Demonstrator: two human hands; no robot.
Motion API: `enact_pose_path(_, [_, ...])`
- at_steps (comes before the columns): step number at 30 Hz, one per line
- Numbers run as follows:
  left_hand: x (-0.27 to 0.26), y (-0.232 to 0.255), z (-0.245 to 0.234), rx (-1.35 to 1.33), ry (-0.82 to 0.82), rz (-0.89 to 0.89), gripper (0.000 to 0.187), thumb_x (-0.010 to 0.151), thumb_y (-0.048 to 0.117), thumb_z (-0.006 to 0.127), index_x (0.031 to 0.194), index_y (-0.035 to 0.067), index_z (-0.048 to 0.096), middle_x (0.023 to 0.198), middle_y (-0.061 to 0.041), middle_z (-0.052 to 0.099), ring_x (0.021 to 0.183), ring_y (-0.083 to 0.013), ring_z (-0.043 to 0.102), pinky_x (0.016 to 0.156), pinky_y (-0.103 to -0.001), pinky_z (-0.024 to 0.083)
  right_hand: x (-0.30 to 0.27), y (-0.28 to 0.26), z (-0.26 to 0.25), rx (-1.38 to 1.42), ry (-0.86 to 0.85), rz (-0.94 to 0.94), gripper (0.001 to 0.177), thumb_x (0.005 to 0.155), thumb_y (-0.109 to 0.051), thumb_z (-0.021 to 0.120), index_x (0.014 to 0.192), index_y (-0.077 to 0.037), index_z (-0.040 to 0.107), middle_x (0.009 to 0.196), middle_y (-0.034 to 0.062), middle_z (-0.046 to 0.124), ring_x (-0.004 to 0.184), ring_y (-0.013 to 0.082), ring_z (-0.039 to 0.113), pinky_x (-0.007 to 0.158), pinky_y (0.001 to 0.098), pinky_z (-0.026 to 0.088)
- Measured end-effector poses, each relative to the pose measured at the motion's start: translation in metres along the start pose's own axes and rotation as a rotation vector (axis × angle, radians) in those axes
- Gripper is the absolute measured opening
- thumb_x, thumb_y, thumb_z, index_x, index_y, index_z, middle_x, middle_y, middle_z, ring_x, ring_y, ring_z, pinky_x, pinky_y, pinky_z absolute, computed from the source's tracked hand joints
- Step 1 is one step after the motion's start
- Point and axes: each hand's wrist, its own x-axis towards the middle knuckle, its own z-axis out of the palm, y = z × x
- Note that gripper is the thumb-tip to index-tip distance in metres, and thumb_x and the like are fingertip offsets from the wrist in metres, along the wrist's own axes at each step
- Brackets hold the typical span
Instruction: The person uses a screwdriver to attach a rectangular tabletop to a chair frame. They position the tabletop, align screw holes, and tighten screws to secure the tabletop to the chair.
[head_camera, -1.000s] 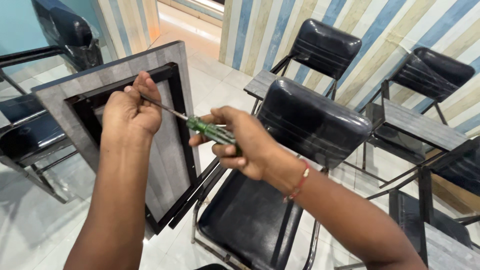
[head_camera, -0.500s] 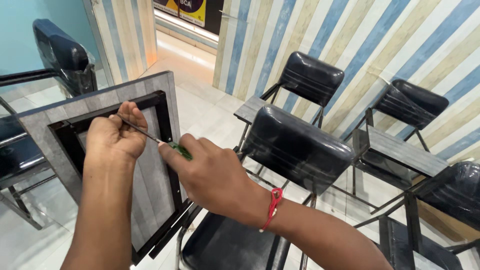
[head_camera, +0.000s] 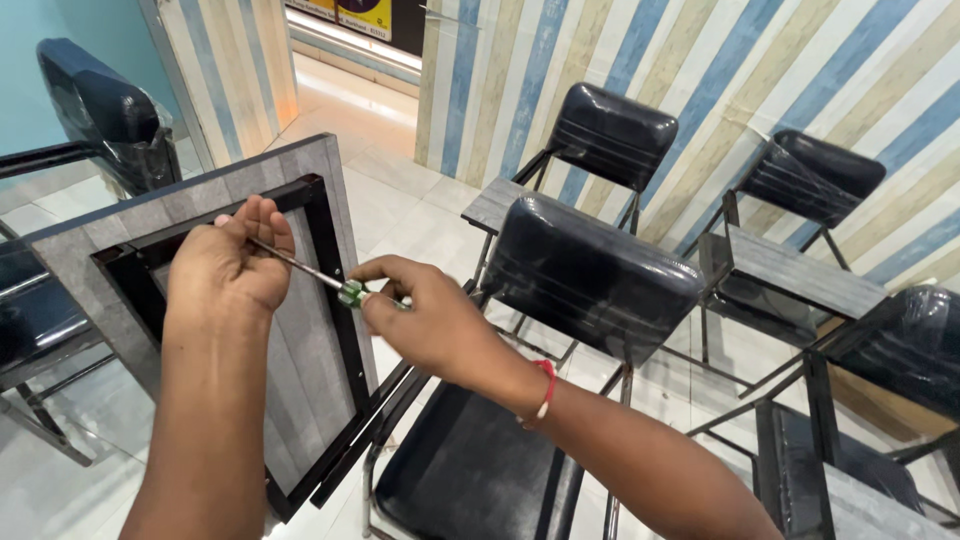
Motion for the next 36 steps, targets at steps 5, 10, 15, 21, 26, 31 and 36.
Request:
enact_pose_path(5, [-0.012, 0.003, 0.006, -0.002, 0.031, -0.011, 0.028, 0.107, 0.01, 0.038, 0.111, -0.005, 0.062, 0.096, -0.009, 0.072, 0.078, -0.0156, 0.073, 0.072, -0.03, 0.065, -0.025, -0.009, 0.008, -0.458, 0.209, -0.403, 0.037, 0.092, -0.017, 0.06, 0.128, -0.008, 0.067, 0.091, 0.0125, 0.07, 0.065, 0.0286, 0.067, 0.062, 0.0419, 0.056])
enact_pose_path(10, [-0.018, 0.006, 0.008, -0.052, 0.06, -0.055, 0.026, 0.107, 0.008, 0.037, 0.113, -0.005, 0.059, 0.099, -0.01, 0.074, 0.077, -0.0147, 0.074, 0.07, -0.028, 0.065, -0.017, 0.001, 0.009, -0.084, 0.14, -0.377, 0.038, 0.095, -0.019, 0.067, 0.128, -0.002, 0.065, 0.086, 0.0109, 0.072, 0.067, 0.018, 0.069, 0.06, 0.0374, 0.059])
enact_pose_path(15, [-0.019, 0.006, 0.009, -0.054, 0.058, -0.061, 0.027, 0.107, 0.005, 0.036, 0.113, -0.006, 0.06, 0.1, -0.01, 0.074, 0.076, -0.0133, 0.073, 0.07, -0.028, 0.065, -0.001, 0.012, -0.003, 1.03, -0.241, 0.506, 0.033, 0.102, -0.015, 0.048, 0.123, 0.01, 0.052, 0.087, 0.0176, 0.072, 0.042, 0.0049, 0.047, 0.03, 0.0216, 0.033])
enact_pose_path(21, [-0.01, 0.007, 0.007, -0.04, 0.072, -0.041, 0.024, 0.106, 0.005, 0.038, 0.111, -0.005, 0.06, 0.092, -0.008, 0.071, 0.072, -0.0148, 0.072, 0.071, -0.031, 0.065, -0.007, 0.005, -0.002, -0.1, -0.047, -0.131, 0.044, 0.091, -0.014, 0.058, 0.134, -0.005, 0.064, 0.081, 0.0129, 0.072, 0.056, 0.0208, 0.058, 0.053, 0.0376, 0.047])
enact_pose_path(26, [-0.004, 0.003, 0.003, -0.066, 0.053, -0.024, 0.026, 0.107, 0.009, 0.039, 0.112, -0.004, 0.061, 0.092, -0.009, 0.072, 0.071, -0.0144, 0.072, 0.07, -0.03, 0.065, -0.018, 0.003, -0.003, -0.489, 0.113, -0.462, 0.049, 0.088, -0.016, 0.063, 0.136, -0.01, 0.063, 0.092, 0.0124, 0.068, 0.069, 0.0333, 0.066, 0.064, 0.046, 0.054])
enact_pose_path(31, [-0.007, 0.002, 0.002, -0.137, 0.067, -0.001, 0.025, 0.107, 0.005, 0.039, 0.114, -0.006, 0.059, 0.095, -0.01, 0.072, 0.07, -0.0125, 0.07, 0.069, -0.029, 0.065, -0.001, 0.015, -0.009, 0.38, -0.164, 0.158, 0.043, 0.094, -0.021, 0.062, 0.134, -0.007, 0.062, 0.09, 0.0061, 0.062, 0.051, 0.0124, 0.055, 0.035, 0.0306, 0.036])
enact_pose_path(36, [-0.011, 0.0, 0.002, -0.156, 0.067, 0.003, 0.023, 0.106, 0.001, 0.039, 0.115, -0.009, 0.058, 0.093, -0.01, 0.07, 0.071, -0.0132, 0.071, 0.07, -0.029, 0.065, 0.015, 0.027, -0.019, 0.766, -0.352, 0.309, 0.037, 0.099, -0.016, 0.055, 0.129, 0.005, 0.06, 0.089, 0.0099, 0.066, 0.05, 0.0073, 0.047, 0.033, 0.0242, 0.032])
